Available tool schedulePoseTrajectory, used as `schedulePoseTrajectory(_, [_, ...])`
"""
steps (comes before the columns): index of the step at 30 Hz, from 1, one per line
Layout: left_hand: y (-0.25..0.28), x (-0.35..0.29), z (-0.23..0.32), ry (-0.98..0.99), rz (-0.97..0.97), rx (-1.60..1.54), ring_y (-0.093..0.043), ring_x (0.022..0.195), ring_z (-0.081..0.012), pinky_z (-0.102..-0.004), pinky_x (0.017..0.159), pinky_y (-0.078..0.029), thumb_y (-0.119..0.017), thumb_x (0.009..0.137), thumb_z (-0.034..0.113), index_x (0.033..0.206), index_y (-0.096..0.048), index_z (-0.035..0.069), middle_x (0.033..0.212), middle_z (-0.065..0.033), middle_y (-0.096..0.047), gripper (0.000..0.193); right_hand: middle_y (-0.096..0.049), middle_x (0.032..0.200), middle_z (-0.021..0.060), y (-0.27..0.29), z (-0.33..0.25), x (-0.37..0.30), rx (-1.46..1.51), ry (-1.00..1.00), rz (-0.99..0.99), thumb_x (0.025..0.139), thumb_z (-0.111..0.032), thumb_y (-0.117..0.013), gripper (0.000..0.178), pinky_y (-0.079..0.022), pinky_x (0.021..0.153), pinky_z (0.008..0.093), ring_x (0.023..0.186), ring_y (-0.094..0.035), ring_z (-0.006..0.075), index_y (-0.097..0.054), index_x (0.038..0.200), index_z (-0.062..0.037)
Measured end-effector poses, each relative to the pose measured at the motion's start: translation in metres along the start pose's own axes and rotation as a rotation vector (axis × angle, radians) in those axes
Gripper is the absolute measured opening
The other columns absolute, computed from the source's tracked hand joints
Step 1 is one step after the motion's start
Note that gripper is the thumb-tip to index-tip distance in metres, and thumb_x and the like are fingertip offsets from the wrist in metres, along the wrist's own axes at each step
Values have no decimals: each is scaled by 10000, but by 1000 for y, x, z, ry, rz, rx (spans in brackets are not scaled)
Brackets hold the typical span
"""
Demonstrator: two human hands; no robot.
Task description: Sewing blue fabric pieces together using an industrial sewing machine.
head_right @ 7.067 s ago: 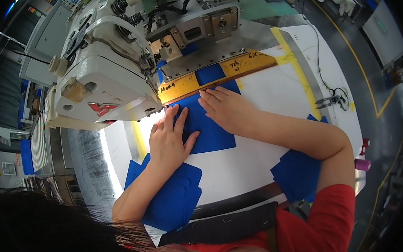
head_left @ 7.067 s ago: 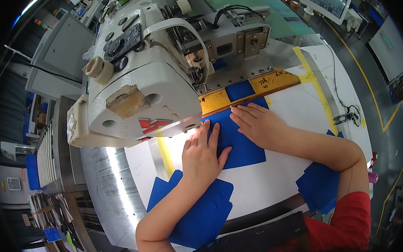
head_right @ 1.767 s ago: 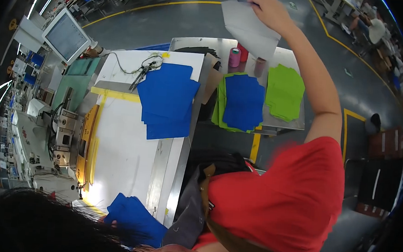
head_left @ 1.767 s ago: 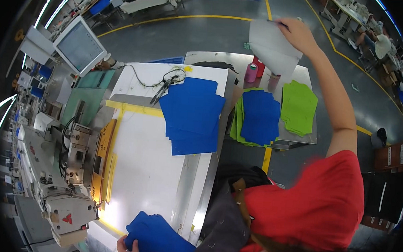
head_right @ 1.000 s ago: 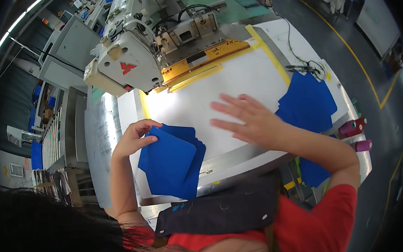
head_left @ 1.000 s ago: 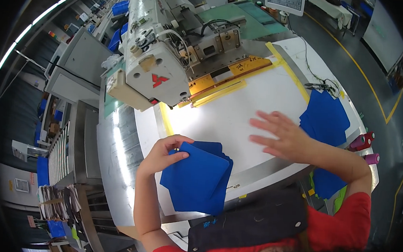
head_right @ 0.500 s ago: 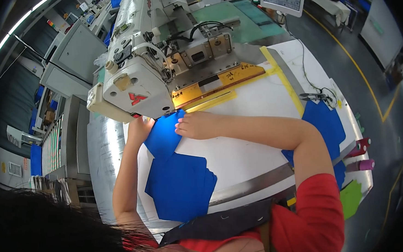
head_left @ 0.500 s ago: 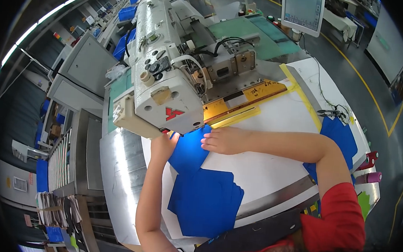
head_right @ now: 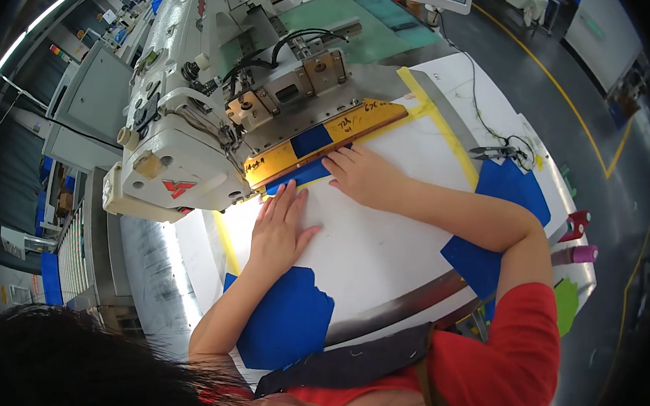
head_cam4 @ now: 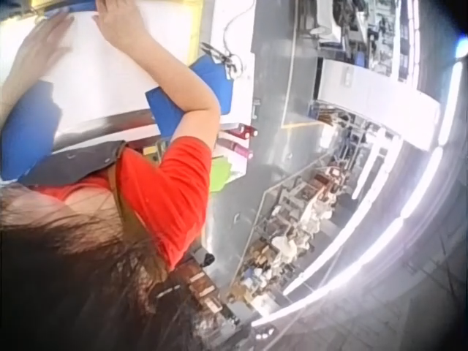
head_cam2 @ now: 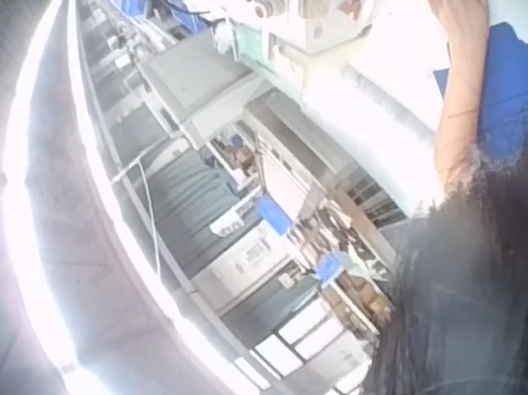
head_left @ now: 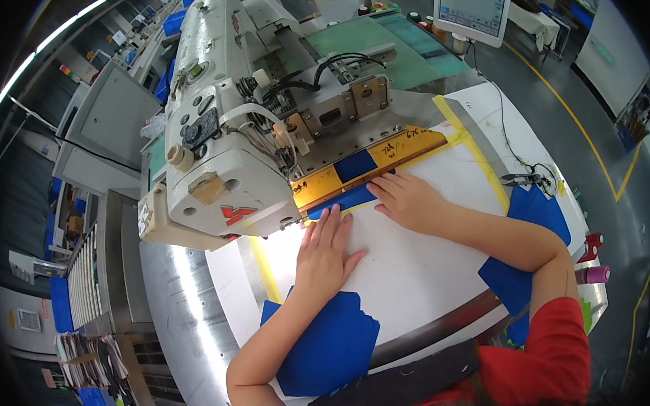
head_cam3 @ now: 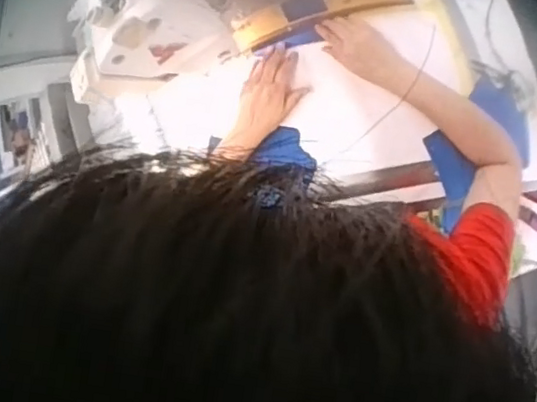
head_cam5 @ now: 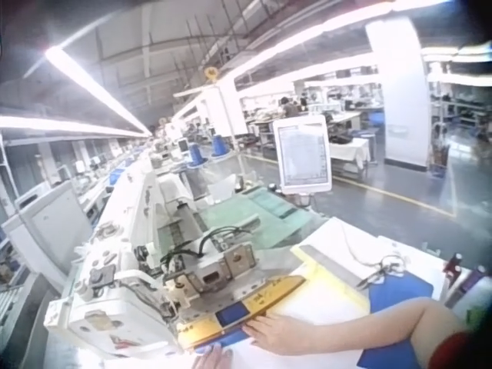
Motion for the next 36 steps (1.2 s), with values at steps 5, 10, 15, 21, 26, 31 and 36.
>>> schedulePoseTrajectory(5, [-4,8,-8,64,-26,33,-458,1276,-312,-452,1054,-344,-674,801,414,1338,-461,5,1402,-167,-456,708,-591,1226,186,10,-7,-10,39,61,64,848,-288,-643,455,-425,993,418,1161,-549,307,-597,1155,46])
schedulePoseTrajectory(10, [0,12,-7,64,7,69,-495,1219,-329,-447,1014,-390,-672,796,456,1305,-501,10,1346,-171,-502,699,-537,1290,185,-3,6,-4,118,-34,-39,894,-355,-569,527,-349,1049,418,1217,-484,306,-544,1231,49])
schedulePoseTrajectory(15, [-2,11,-12,66,-15,-26,-447,1258,-342,-468,1033,-350,-681,800,391,1315,-488,19,1376,-178,-470,664,-499,1340,194,-1,1,-11,66,-38,-78,925,-393,-518,558,-307,1079,430,1269,-445,314,-520,1267,48])
schedulePoseTrajectory(21, [-2,12,-10,48,-31,-61,-443,1264,-370,-489,1041,-339,-681,805,372,1296,-502,20,1376,-210,-458,630,-465,1377,197,0,-2,-14,69,-89,-133,914,-378,-554,558,-305,1089,445,1319,-405,307,-509,1282,38])
schedulePoseTrajectory(26, [-1,11,-10,30,-4,-33,-481,1231,-363,-481,1011,-379,-704,782,400,1276,-528,32,1348,-198,-492,641,-473,1366,199,-1,-3,-14,65,-78,-117,915,-374,-553,550,-312,1083,445,1311,-412,310,-516,1266,48])
schedulePoseTrajectory(31, [0,11,-9,40,-7,-30,-483,1231,-362,-483,995,-392,-705,780,401,1274,-532,34,1353,-195,-487,640,-476,1359,202,-3,-2,-14,74,-87,-109,913,-368,-555,542,-309,1082,442,1303,-418,306,-526,1251,55])
schedulePoseTrajectory(36, [0,8,-10,62,-16,-55,-462,1260,-350,-471,1006,-373,-709,778,355,1296,-517,42,1379,-183,-468,635,-483,1346,208,-4,-7,-14,37,-68,-115,910,-363,-558,541,-302,1082,441,1289,-428,312,-531,1240,65])
Point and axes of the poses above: each hand's wrist, its own x-axis towards the middle knuckle, its own y-axis out of the back of the hand, z = x × y, the point moved 9 cm from there along x, towards the middle knuckle
